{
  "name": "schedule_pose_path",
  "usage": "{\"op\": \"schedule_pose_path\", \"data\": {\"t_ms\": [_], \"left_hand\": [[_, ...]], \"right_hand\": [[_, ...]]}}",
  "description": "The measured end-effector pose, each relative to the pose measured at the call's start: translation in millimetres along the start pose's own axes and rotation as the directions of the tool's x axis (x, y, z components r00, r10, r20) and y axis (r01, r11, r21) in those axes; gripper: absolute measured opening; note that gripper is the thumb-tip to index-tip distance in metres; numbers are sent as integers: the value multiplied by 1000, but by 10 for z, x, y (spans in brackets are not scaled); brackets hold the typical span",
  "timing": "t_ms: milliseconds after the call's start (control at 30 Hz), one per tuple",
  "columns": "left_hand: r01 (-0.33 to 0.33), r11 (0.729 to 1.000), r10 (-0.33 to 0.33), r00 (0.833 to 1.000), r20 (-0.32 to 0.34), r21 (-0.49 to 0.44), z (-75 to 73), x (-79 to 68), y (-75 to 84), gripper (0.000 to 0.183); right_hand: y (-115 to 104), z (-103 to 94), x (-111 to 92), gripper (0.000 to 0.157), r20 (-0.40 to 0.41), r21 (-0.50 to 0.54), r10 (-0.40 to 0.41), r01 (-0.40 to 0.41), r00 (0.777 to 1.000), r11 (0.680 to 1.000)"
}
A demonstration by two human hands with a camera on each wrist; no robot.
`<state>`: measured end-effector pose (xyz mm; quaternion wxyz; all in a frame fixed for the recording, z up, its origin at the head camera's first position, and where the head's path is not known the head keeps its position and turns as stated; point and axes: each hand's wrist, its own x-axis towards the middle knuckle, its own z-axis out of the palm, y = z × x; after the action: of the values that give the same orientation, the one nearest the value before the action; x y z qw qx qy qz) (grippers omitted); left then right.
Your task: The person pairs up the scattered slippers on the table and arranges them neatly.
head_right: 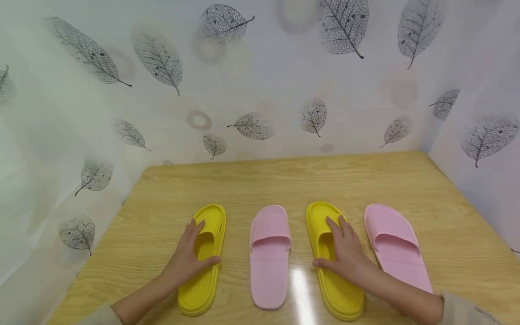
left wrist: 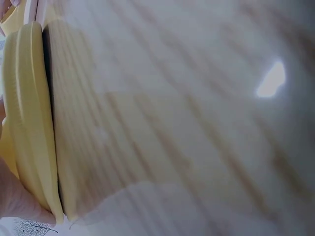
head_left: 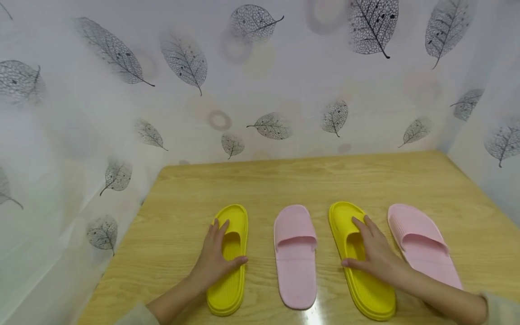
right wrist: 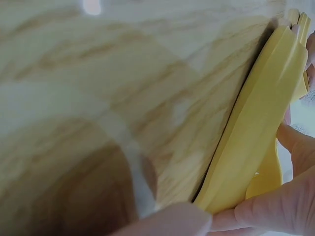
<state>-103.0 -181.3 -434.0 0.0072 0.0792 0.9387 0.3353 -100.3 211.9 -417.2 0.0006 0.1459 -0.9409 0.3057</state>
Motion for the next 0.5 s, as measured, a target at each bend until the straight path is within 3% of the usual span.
{"op": "schedule_pose_path", "data": {"t_ms": [500], "left_hand": [[-9,1000,9,1000,-7,-11,27,15,4,99]], "right_hand": [[9,19,27,100,-18,-3,-16,16,1000,1000]]}}
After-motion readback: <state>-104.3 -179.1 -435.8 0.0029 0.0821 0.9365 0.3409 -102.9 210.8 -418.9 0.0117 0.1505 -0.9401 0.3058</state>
